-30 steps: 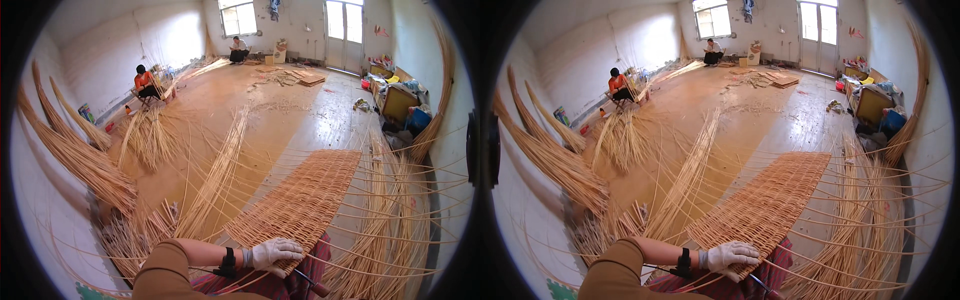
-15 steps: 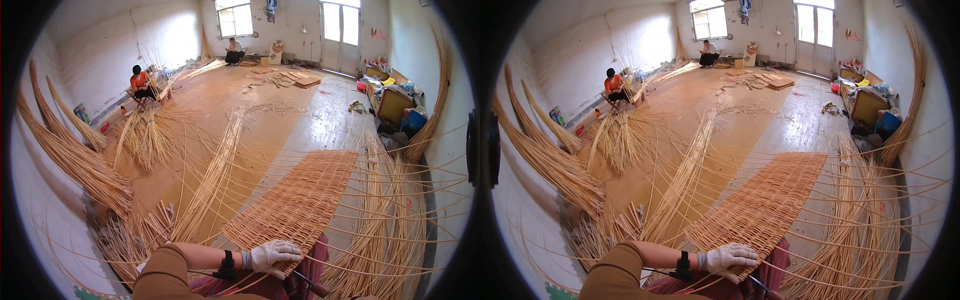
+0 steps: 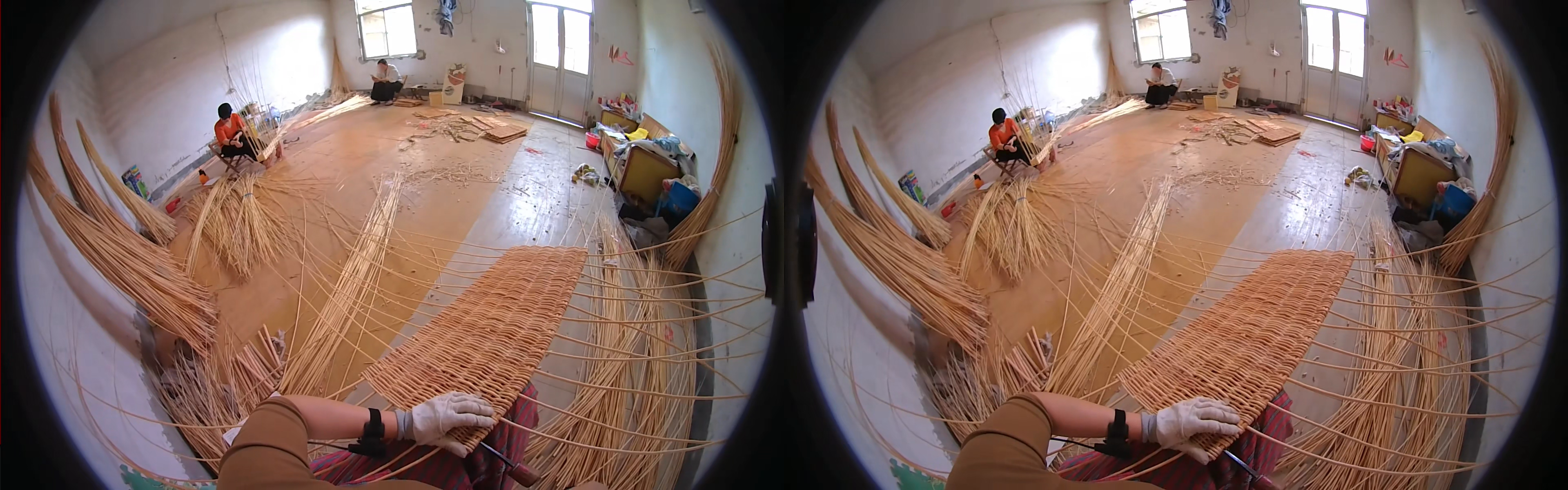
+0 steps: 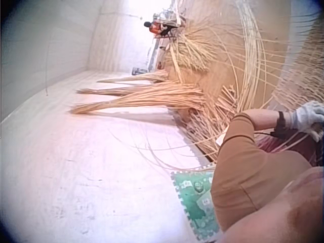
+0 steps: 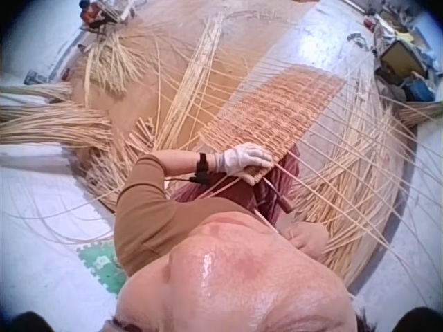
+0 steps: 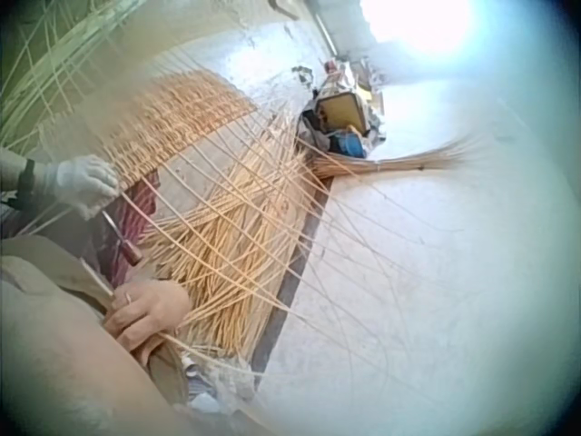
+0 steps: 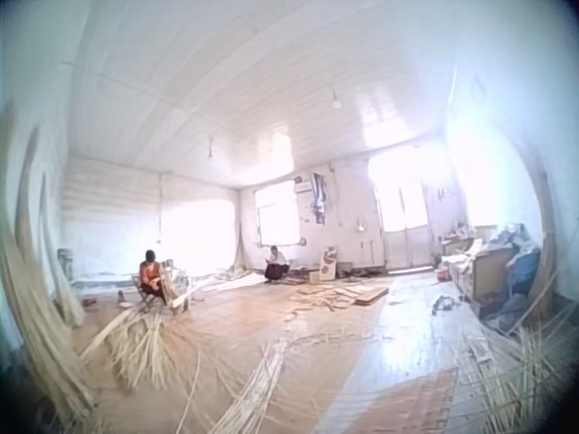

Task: Weaving a large wicker basket by inserting and trimming long wooden strands.

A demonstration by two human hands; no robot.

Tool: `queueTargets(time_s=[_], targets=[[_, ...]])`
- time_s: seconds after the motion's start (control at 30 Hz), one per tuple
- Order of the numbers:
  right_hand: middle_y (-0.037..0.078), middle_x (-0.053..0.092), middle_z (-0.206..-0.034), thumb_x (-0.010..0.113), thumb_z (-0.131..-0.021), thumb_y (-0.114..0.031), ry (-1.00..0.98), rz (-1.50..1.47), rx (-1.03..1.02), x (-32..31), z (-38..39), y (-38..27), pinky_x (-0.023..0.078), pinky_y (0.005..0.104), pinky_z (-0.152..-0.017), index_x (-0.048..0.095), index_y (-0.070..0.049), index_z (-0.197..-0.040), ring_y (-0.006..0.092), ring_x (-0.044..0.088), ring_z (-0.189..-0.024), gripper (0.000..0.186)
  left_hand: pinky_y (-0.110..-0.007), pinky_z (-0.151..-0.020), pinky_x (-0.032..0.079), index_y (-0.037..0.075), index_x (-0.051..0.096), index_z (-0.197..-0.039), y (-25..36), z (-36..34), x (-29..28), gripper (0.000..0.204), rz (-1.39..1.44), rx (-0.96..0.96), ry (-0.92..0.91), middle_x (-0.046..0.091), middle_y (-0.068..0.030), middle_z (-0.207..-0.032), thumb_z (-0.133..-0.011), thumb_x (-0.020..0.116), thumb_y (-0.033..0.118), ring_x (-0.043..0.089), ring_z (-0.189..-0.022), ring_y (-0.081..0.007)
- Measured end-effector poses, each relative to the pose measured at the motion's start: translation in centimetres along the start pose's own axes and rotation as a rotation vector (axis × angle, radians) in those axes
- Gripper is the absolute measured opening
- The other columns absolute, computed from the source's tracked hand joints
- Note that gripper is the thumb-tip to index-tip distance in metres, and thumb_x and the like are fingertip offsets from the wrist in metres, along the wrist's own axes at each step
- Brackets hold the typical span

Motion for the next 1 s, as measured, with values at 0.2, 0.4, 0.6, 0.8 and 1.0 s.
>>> queueTargets(time_s=[0.2, 0.4, 0.6, 0.8, 1.0], targets=[[0.012, 0.071, -0.105, 0.072, -0.1, -0.037, -0.177, -0.081, 0.061, -3.1, -0.3, 0.5, 0.054, 0.0349, -0.073, 0.075, -0.005, -0.112, 0.0262, 0.071, -0.089, 0.034, -0.052, -0.116, 0.041, 0.015, 0.056, -0.151, -0.2, 0.0, 0.1, 0.085, 0.005, 0.015, 0.013, 0.054, -0.0129, -0.153, -0.081, 0.081, 0.056, 0.05, -0.142, -0.0352], [0.012, 0.072, -0.106, 0.069, -0.101, -0.035, -0.159, -0.104, 0.09, -2.8, 0.8, 1.6, 0.055, 0.0383, -0.077, 0.075, -0.006, -0.111, 0.0282, 0.071, -0.089, 0.031, -0.052, -0.116, 0.041, 0.015, 0.056, -0.15, -0.3, 0.0, 0.1, 0.085, 0.003, 0.018, 0.019, 0.055, -0.0135, -0.152, -0.081, 0.08, 0.058, 0.05, -0.142, -0.0356], [0.014, 0.069, -0.097, 0.052, -0.108, -0.036, -0.129, -0.114, 0.1, -2.8, 0.2, 1.8, 0.053, 0.0425, -0.074, 0.072, -0.005, -0.095, 0.0333, 0.068, -0.087, 0.039, -0.052, -0.116, 0.041, 0.014, 0.057, -0.15, -0.3, -0.1, -0.2, 0.085, 0.015, 0.019, 0.02, 0.055, -0.0138, -0.151, -0.081, 0.08, 0.058, 0.051, -0.141, -0.0357], [0.018, 0.068, -0.092, 0.046, -0.11, -0.041, -0.102, -0.1, 0.195, -2.7, 0.5, 2.8, 0.053, 0.0426, -0.072, 0.071, 0.0, -0.09, 0.0339, 0.069, -0.087, 0.051, -0.052, -0.116, 0.041, 0.014, 0.057, -0.15, -0.2, -0.2, -0.1, 0.085, 0.035, 0.016, 0.011, 0.055, -0.0138, -0.151, -0.08, 0.081, 0.056, 0.05, -0.142, -0.0353], [0.014, 0.074, -0.082, 0.057, -0.107, -0.036, 0.546, 0.06, 0.481, -1.7, 1.2, 3.3, 0.054, 0.0339, -0.055, 0.075, 0.002, -0.095, 0.024, 0.07, -0.059, 0.044, -0.052, -0.116, 0.041, 0.014, 0.057, -0.149, 0.0, -0.1, -0.3, 0.085, 0.006, -0.007, -0.01, 0.055, -0.0141, -0.151, -0.08, 0.082, 0.055, 0.051, -0.142, -0.0354]])
Point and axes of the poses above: each hand's wrist, its own z-axis away from the middle knuckle, its own x-axis out of the palm, y = z × x, the point moved 1 cm from there along -z, towards the middle knuckle
